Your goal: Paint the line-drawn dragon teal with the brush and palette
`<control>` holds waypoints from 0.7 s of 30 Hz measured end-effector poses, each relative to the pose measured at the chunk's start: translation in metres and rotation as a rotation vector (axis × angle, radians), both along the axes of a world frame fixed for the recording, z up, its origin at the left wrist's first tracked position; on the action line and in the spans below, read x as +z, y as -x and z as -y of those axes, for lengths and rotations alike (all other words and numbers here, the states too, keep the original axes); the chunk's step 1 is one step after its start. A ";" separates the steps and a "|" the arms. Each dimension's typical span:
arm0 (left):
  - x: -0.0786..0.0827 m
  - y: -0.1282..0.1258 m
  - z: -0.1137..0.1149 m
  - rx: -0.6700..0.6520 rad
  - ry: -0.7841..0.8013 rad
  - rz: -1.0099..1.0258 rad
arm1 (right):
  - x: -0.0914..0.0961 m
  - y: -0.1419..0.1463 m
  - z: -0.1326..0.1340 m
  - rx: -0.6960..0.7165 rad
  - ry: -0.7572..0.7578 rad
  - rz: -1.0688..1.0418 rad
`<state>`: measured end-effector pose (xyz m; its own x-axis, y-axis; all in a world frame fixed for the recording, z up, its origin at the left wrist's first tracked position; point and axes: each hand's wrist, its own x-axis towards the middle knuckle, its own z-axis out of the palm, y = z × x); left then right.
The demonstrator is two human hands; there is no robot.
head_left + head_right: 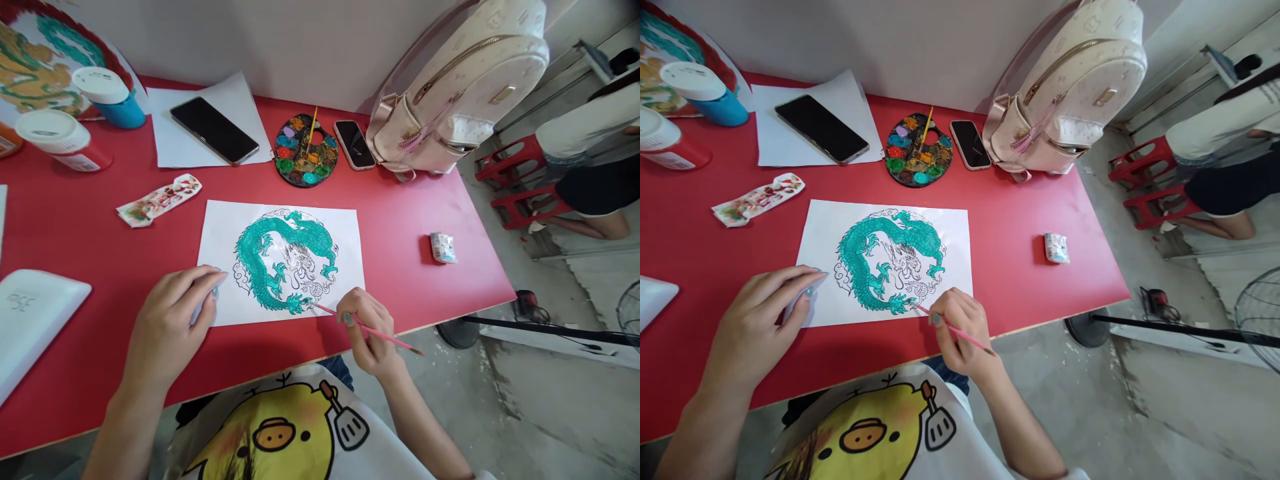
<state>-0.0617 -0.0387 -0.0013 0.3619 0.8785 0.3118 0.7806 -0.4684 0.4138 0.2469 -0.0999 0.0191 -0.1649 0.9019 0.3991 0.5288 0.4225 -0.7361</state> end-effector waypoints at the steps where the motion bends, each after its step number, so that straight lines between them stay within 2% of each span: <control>1: 0.000 0.000 0.000 0.009 0.012 0.007 | 0.000 0.001 0.000 0.011 -0.002 0.001; 21: 0.001 -0.001 0.001 -0.014 -0.015 -0.031 | 0.005 0.001 0.001 0.017 -0.003 -0.024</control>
